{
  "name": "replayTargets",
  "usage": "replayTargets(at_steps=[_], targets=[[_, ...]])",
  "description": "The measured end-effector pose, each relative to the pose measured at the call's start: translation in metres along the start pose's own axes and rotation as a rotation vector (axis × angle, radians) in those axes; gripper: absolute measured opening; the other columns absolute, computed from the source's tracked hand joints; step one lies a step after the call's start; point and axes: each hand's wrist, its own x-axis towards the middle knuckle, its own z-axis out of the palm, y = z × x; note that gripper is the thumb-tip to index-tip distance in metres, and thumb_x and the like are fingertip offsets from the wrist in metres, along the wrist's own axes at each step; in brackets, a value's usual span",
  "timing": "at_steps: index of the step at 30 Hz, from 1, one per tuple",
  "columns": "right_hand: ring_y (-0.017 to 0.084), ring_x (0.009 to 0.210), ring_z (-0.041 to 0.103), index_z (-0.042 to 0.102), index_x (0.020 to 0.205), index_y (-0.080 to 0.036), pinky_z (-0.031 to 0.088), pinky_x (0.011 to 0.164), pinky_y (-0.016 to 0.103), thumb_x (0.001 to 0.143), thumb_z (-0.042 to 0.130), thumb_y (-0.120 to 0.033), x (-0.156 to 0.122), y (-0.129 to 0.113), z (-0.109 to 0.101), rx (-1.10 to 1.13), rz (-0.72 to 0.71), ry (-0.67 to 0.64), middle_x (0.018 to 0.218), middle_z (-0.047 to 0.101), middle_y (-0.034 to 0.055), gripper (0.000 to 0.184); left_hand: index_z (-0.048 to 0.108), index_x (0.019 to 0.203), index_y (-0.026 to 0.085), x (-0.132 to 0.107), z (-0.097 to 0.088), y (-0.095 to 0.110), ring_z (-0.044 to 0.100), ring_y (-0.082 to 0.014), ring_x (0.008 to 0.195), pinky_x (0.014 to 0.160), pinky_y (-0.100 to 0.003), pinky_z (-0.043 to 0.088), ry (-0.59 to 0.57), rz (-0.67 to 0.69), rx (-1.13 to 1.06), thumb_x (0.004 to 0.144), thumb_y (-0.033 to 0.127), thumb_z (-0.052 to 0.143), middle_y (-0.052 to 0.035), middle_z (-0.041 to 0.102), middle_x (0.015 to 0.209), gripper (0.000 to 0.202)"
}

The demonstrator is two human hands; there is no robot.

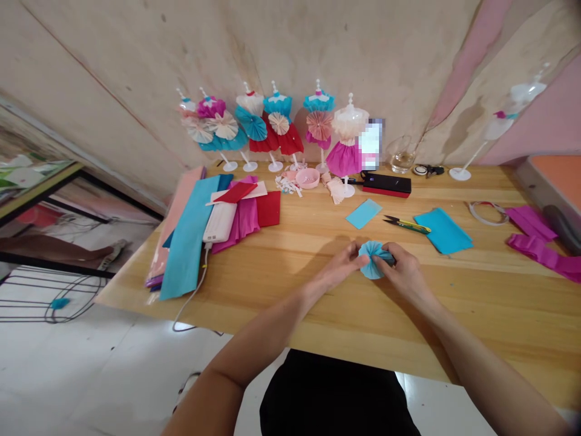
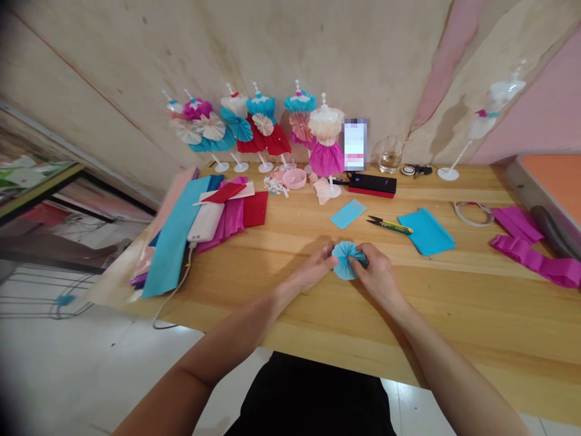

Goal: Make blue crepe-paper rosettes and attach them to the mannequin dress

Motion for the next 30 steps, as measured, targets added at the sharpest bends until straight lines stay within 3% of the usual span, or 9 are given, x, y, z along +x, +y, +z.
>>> replayTargets(at_steps=[2,5,12,16,21,30], targets=[[0.017,0.066,0.051,0.058,0.087,-0.02,0.039,0.061,0.029,0.084,0.055,-0.041,0.0,-0.001,0.002,0.023,0.016,-0.005,0.076,0.06,0.0026,0.021,0.063,0.11,0.017,-0.004,0.002,0.002,0.06,-0.0206,0.098,0.087,-0.031,0.045,-0.01,0.041,0.203,0.068,0.045,0.08,-0.008,0.067,0.106,0.053],[0.015,0.064,0.05,0.058,0.082,-0.02,0.039,0.059,0.028,0.084,0.057,-0.043,0.001,-0.003,0.002,0.126,0.097,-0.054,0.071,0.058,0.0008,0.024,0.063,0.113,0.016,-0.007,0.002,0.003,0.061,-0.0216,0.1,0.088,-0.033,0.046,0.014,0.061,0.321,0.077,0.046,0.072,-0.0091,0.067,0.111,0.047],[0.016,0.071,0.054,0.062,0.09,-0.019,0.043,0.064,0.029,0.083,0.061,-0.045,0.004,-0.006,0.0,0.344,0.19,-0.157,0.079,0.063,0.0024,0.028,0.066,0.114,0.016,-0.005,0.001,0.001,0.063,-0.0216,0.103,0.094,-0.035,0.046,0.015,0.079,0.166,0.078,0.043,0.071,-0.0095,0.068,0.115,0.045],[0.016,0.069,0.053,0.062,0.091,-0.019,0.043,0.062,0.029,0.083,0.061,-0.044,0.002,-0.006,0.004,0.336,0.186,-0.106,0.078,0.061,0.0019,0.026,0.067,0.114,0.015,-0.006,0.004,0.0,0.065,-0.0215,0.1,0.095,-0.038,0.047,0.031,0.016,0.021,0.076,0.039,0.074,-0.0104,0.069,0.114,0.045],[0.017,0.071,0.053,0.06,0.099,-0.021,0.043,0.063,0.03,0.083,0.063,-0.044,0.0,-0.005,0.003,0.282,0.122,-0.052,0.085,0.063,0.0029,0.028,0.068,0.113,0.016,-0.006,0.005,-0.002,0.064,-0.0215,0.102,0.098,-0.038,0.045,0.041,-0.007,0.0,0.074,0.036,0.075,-0.0094,0.069,0.114,0.044],[0.014,0.066,0.05,0.061,0.084,-0.02,0.04,0.06,0.029,0.085,0.062,-0.044,0.005,-0.002,-0.006,0.363,0.156,-0.057,0.075,0.059,0.0011,0.024,0.068,0.113,0.016,-0.006,0.004,0.001,0.064,-0.0222,0.102,0.099,-0.039,0.044,-0.016,-0.06,0.005,0.071,0.036,0.079,-0.0111,0.069,0.114,0.048]])
